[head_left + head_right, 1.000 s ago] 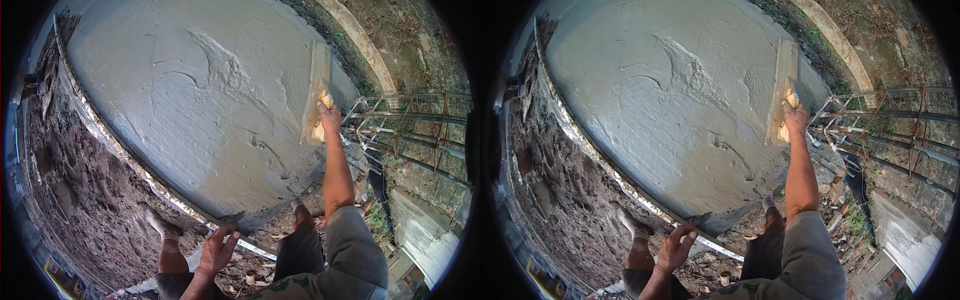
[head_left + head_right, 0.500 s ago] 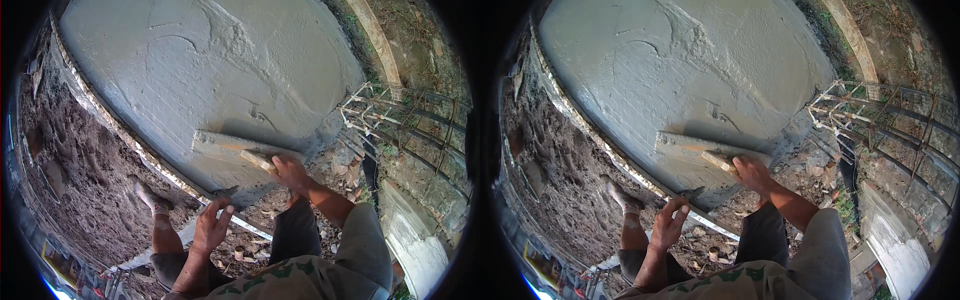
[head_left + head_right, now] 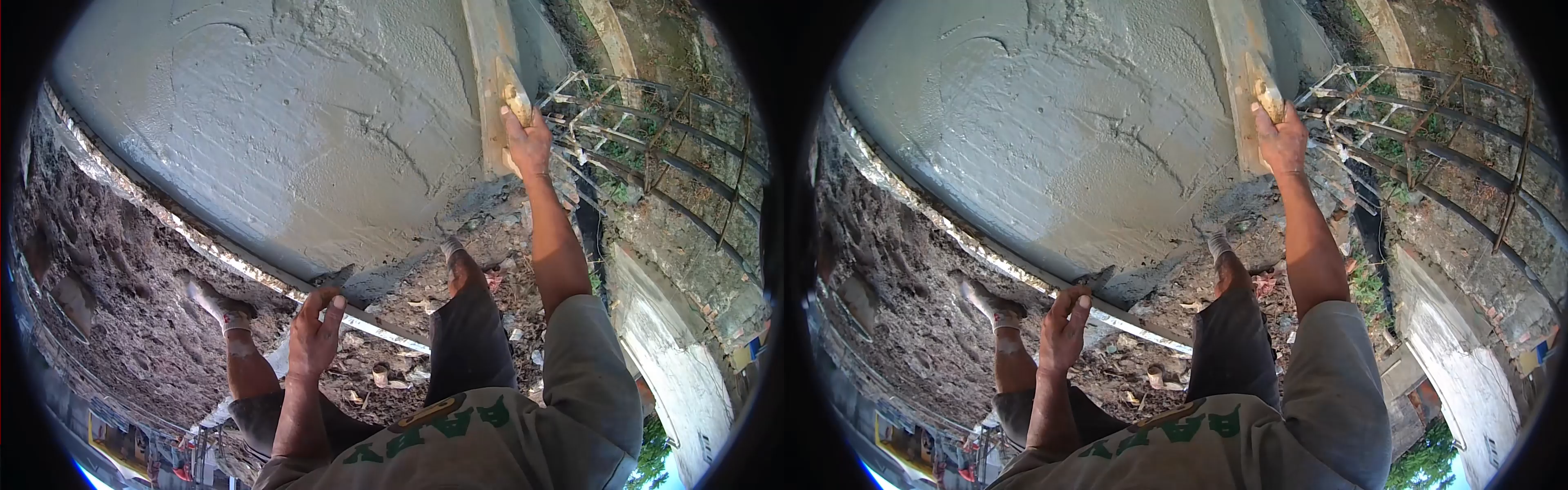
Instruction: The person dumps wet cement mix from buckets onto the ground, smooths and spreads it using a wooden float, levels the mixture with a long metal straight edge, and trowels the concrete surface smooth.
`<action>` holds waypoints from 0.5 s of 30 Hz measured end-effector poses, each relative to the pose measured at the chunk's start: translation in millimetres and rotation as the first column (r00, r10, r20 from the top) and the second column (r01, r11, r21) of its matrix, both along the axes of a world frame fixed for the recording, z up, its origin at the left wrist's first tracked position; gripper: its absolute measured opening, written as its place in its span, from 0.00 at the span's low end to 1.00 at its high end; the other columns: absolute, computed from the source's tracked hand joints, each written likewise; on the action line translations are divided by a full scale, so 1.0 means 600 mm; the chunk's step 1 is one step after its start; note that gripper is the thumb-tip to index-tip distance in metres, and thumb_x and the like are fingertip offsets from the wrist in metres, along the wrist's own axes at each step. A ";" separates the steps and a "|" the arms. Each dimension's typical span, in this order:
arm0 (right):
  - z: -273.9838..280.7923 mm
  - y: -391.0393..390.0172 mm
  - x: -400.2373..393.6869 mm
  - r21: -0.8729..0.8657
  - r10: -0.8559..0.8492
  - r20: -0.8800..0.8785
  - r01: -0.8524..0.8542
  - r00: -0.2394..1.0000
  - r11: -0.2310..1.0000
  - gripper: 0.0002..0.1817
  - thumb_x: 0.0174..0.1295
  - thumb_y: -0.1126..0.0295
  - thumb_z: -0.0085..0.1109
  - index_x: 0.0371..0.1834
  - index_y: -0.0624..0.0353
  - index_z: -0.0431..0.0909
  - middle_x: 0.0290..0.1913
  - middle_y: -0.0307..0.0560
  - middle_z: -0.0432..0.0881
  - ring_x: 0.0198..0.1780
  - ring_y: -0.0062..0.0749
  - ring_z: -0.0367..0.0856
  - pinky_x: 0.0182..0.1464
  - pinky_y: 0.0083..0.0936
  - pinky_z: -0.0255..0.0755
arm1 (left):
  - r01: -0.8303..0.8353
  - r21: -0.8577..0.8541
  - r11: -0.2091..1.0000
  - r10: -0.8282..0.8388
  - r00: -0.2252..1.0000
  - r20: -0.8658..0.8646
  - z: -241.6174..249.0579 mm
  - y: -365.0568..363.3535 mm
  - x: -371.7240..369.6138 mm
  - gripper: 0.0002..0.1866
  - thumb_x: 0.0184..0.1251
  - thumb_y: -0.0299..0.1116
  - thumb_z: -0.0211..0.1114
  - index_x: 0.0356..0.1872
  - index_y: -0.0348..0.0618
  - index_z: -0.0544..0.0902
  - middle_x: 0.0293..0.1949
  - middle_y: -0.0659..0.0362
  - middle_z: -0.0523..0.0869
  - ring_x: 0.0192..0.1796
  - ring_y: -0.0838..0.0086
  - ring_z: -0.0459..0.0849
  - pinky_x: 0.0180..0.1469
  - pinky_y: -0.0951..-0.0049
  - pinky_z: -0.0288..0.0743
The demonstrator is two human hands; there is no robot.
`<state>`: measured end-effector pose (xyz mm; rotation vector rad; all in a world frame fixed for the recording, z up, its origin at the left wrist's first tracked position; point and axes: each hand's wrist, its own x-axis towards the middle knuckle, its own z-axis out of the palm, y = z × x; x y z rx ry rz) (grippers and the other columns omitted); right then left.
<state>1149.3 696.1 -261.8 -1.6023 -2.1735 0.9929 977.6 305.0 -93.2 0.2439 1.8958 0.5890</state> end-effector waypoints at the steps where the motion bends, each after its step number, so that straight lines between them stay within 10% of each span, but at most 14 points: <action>1: 0.001 0.010 -0.009 -0.073 -0.033 -0.094 0.026 0.995 0.997 0.22 0.56 0.53 0.64 0.42 0.62 0.79 0.36 0.55 0.85 0.38 0.46 0.84 0.42 0.34 0.75 | -0.006 0.000 1.000 0.006 1.000 0.000 0.000 0.003 0.003 0.16 0.70 0.42 0.59 0.46 0.38 0.78 0.42 0.47 0.85 0.48 0.55 0.84 0.51 0.64 0.75; 7: 0.005 -0.088 -0.053 -0.251 0.193 0.065 -0.172 0.979 0.953 0.24 0.56 0.52 0.63 0.45 0.64 0.78 0.38 0.58 0.84 0.40 0.49 0.84 0.45 0.35 0.75 | -0.033 0.017 0.999 0.033 0.999 0.017 -0.008 0.002 0.015 0.18 0.71 0.43 0.58 0.47 0.37 0.78 0.42 0.48 0.85 0.49 0.58 0.84 0.51 0.65 0.74; 15: 0.038 -0.380 0.075 -0.264 0.770 0.120 -0.727 0.627 0.634 0.23 0.54 0.56 0.62 0.47 0.59 0.71 0.36 0.52 0.77 0.37 0.48 0.80 0.38 0.40 0.75 | -0.072 0.043 0.997 0.071 0.997 0.012 -0.011 0.012 0.014 0.17 0.71 0.42 0.58 0.47 0.37 0.78 0.42 0.49 0.85 0.48 0.60 0.84 0.51 0.66 0.74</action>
